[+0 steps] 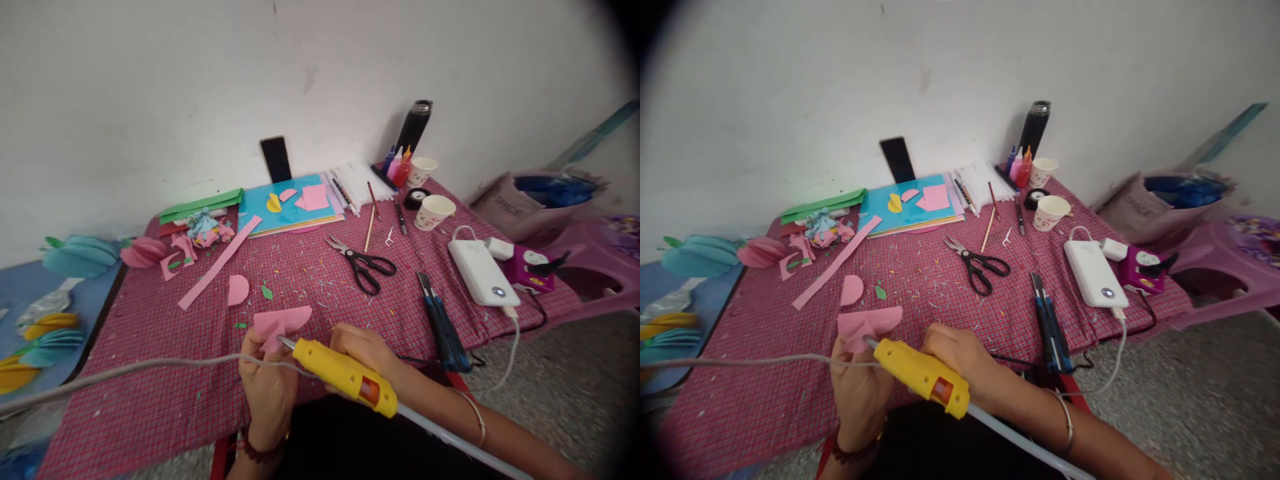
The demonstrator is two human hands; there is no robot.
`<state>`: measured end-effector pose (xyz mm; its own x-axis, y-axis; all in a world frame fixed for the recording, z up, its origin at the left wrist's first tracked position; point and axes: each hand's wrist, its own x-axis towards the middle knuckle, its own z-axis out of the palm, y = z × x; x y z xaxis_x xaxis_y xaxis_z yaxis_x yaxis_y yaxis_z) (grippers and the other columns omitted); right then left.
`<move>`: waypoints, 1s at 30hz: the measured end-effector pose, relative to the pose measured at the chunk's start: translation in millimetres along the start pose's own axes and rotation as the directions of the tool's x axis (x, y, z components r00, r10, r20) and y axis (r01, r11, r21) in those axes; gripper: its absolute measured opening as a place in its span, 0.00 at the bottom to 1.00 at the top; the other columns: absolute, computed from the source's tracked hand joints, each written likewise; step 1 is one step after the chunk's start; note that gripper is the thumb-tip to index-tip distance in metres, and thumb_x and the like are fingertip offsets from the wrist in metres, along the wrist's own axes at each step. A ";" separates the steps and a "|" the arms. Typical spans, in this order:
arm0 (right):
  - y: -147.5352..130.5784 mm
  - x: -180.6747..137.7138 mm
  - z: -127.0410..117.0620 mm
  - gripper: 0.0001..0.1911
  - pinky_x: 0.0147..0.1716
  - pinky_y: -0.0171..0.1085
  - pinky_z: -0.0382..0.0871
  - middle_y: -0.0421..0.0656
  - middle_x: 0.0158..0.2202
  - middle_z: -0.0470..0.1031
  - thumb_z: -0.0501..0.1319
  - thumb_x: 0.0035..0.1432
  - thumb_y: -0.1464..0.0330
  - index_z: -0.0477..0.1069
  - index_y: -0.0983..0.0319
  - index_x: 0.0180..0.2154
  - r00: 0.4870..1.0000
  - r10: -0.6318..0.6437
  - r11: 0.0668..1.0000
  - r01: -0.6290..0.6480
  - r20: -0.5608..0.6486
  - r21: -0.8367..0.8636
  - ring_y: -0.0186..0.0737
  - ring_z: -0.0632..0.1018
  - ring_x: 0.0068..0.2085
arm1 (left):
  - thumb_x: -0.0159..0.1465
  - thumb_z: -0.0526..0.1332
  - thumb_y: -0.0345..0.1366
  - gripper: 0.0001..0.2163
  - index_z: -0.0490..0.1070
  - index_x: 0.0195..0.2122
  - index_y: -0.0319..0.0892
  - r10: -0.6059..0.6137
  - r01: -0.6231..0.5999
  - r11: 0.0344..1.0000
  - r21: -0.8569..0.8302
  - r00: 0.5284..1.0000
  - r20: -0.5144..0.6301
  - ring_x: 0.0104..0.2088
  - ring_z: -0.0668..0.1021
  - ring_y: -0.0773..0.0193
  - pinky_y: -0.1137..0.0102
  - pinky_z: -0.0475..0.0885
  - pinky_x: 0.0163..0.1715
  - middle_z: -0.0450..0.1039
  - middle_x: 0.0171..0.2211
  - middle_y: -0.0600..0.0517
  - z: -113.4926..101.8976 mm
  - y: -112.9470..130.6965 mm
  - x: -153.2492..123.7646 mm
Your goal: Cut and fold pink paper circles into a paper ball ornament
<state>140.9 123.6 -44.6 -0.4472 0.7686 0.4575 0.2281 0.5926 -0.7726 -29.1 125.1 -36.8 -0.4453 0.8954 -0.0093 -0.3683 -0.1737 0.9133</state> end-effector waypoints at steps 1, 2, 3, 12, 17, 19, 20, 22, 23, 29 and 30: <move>0.5 -0.4 -1.1 0.15 0.22 0.31 0.59 0.38 0.27 0.66 0.59 0.60 0.57 0.63 0.60 0.29 1.000 0.008 1.000 -0.008 -0.017 0.015 0.32 0.68 0.26 | 0.51 0.71 0.36 0.09 0.73 0.30 0.42 -0.021 0.022 0.999 -0.028 1.000 0.008 0.21 0.76 0.69 0.75 0.72 0.22 0.77 0.24 0.55 -1.1 -0.2 0.5; 0.0 -0.4 -2.8 0.16 0.22 0.31 0.59 0.38 0.26 0.66 0.60 0.59 0.55 0.63 0.60 0.28 0.999 0.013 1.000 -0.012 -0.033 0.026 0.32 0.68 0.26 | 0.51 0.71 0.36 0.08 0.73 0.29 0.42 -0.036 0.037 0.997 -0.061 0.999 0.014 0.21 0.76 0.70 0.75 0.73 0.23 0.76 0.23 0.56 -1.8 -0.2 1.2; -1.3 0.1 -5.0 0.18 0.22 0.31 0.60 0.38 0.26 0.66 0.60 0.59 0.54 0.63 0.60 0.28 0.999 0.023 0.999 -0.022 -0.046 0.031 0.32 0.69 0.26 | 0.51 0.71 0.35 0.08 0.73 0.28 0.42 -0.041 0.042 0.995 -0.095 0.999 0.020 0.22 0.77 0.70 0.76 0.73 0.25 0.76 0.23 0.57 -2.3 -0.1 1.9; -4.5 7.2 -19.4 0.16 0.25 0.31 0.64 0.39 0.28 0.68 0.59 0.60 0.54 0.65 0.60 0.30 0.999 -0.029 0.998 0.030 -0.013 0.051 0.32 0.70 0.28 | 0.52 0.71 0.33 0.06 0.74 0.28 0.41 0.085 -0.084 0.996 -0.010 0.993 0.079 0.27 0.79 0.67 0.74 0.75 0.30 0.78 0.26 0.55 -5.6 -1.7 1.2; 0.5 4.3 -20.4 0.12 0.26 0.32 0.66 0.41 0.29 0.69 0.58 0.63 0.60 0.67 0.61 0.33 0.993 -0.099 0.995 0.100 0.066 -0.008 0.34 0.71 0.30 | 0.54 0.69 0.32 0.06 0.73 0.28 0.41 0.119 -0.126 0.989 0.073 0.989 0.088 0.30 0.80 0.65 0.72 0.75 0.31 0.78 0.28 0.54 -9.3 -3.1 -1.9; -1.8 3.6 -19.8 0.10 0.27 0.32 0.66 0.42 0.30 0.69 0.55 0.65 0.62 0.67 0.62 0.34 0.992 -0.095 0.995 0.098 0.085 -0.033 0.34 0.71 0.31 | 0.53 0.70 0.31 0.06 0.74 0.29 0.41 0.096 -0.100 0.994 0.047 0.992 0.082 0.27 0.79 0.66 0.74 0.75 0.27 0.78 0.27 0.54 -7.6 -2.3 -3.2; -3.8 3.6 -19.4 0.10 0.28 0.33 0.66 0.42 0.30 0.69 0.54 0.66 0.63 0.67 0.62 0.34 0.992 -0.088 0.995 0.092 0.091 -0.042 0.34 0.71 0.31 | 0.52 0.70 0.31 0.06 0.74 0.29 0.41 0.088 -0.091 0.995 0.032 0.993 0.081 0.25 0.79 0.67 0.75 0.74 0.25 0.77 0.26 0.55 -6.1 -1.4 -3.9; -8.2 4.2 -18.7 0.10 0.28 0.33 0.66 0.43 0.31 0.69 0.53 0.67 0.64 0.67 0.62 0.35 0.992 -0.071 0.995 0.077 0.101 -0.056 0.35 0.70 0.31 | 0.51 0.71 0.31 0.07 0.73 0.27 0.41 0.088 -0.088 0.996 0.006 0.993 0.073 0.22 0.78 0.68 0.76 0.73 0.22 0.76 0.23 0.56 -2.3 1.2 -5.3; -10.3 4.8 -18.4 0.10 0.28 0.33 0.65 0.42 0.31 0.68 0.52 0.67 0.64 0.67 0.62 0.35 0.992 -0.066 0.996 0.072 0.104 -0.058 0.35 0.70 0.31 | 0.50 0.71 0.31 0.07 0.73 0.26 0.41 0.091 -0.091 0.996 -0.001 0.994 0.067 0.21 0.78 0.68 0.77 0.72 0.20 0.76 0.21 0.56 -0.5 2.6 -6.0; -15.5 6.9 -16.2 0.10 0.30 0.34 0.65 0.43 0.31 0.68 0.49 0.67 0.69 0.66 0.63 0.36 0.993 -0.039 0.998 0.043 0.108 -0.041 0.35 0.70 0.32 | 0.50 0.71 0.31 0.07 0.73 0.25 0.41 0.090 -0.091 0.996 0.020 0.995 0.036 0.18 0.76 0.71 0.79 0.71 0.19 0.76 0.20 0.57 3.0 4.7 -7.8; -14.5 6.1 -15.0 0.10 0.30 0.34 0.66 0.43 0.31 0.69 0.49 0.68 0.70 0.66 0.63 0.36 0.994 -0.030 0.999 0.034 0.101 -0.040 0.35 0.70 0.32 | 0.50 0.71 0.31 0.07 0.73 0.25 0.41 0.095 -0.095 0.995 0.023 0.995 0.029 0.18 0.76 0.71 0.79 0.71 0.19 0.76 0.21 0.57 2.1 3.6 -7.6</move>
<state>147.9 123.3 -24.0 -0.5391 0.7222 0.4334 0.2472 0.6275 -0.7383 -25.3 118.6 -32.6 -0.4542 0.8864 0.0891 -0.3055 -0.2489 0.9191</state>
